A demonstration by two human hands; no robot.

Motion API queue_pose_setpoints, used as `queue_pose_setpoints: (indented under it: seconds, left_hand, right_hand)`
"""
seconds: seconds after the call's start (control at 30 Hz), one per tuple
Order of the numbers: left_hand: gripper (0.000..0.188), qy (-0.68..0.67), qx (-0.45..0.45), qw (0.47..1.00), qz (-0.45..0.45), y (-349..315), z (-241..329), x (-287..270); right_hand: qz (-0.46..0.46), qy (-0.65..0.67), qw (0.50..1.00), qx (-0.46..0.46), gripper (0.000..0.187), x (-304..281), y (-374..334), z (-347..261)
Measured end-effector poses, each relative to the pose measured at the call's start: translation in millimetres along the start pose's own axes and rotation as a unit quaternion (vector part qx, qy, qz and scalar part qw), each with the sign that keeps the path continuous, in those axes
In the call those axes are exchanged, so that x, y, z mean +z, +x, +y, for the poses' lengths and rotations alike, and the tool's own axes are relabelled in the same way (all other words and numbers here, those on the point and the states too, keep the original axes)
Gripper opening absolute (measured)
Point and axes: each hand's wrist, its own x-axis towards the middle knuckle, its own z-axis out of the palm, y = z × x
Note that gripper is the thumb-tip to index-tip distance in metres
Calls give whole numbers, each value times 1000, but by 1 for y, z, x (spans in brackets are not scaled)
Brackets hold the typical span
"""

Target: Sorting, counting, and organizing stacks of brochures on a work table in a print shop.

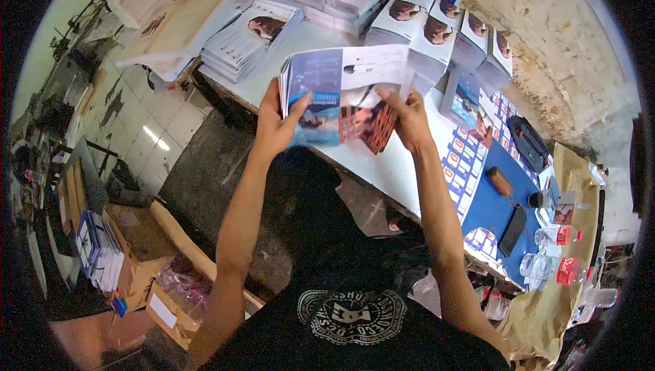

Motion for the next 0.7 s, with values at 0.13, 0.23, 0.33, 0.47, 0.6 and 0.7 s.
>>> queue_pose_setpoints:
  seconds: [0.13,0.23,0.33,0.47,0.6,0.7]
  left_hand:
    - [59,-21,-12,997,-68,8,-10,12]
    - [61,-64,23,997,-25,-18,-36,31]
    - [57,-65,53,996,25,-21,-61,54]
    - [48,-105,-2,991,88,-17,-53,72]
    - [56,-141,-27,988,52,-37,-56,62]
    - [59,-114,31,993,27,-56,-85,67]
  right_hand:
    - [4,-103,992,-72,25,-25,-12,-11]
    - [11,-125,988,-85,36,-32,-32,13]
    - [79,-128,987,-50,38,-31,-36,46]
    - [138,-38,989,-36,33,-29,-30,59]
    - [91,-73,993,-33,36,-46,-51,42]
    - [100,-72,989,-85,31,-55,-55,60]
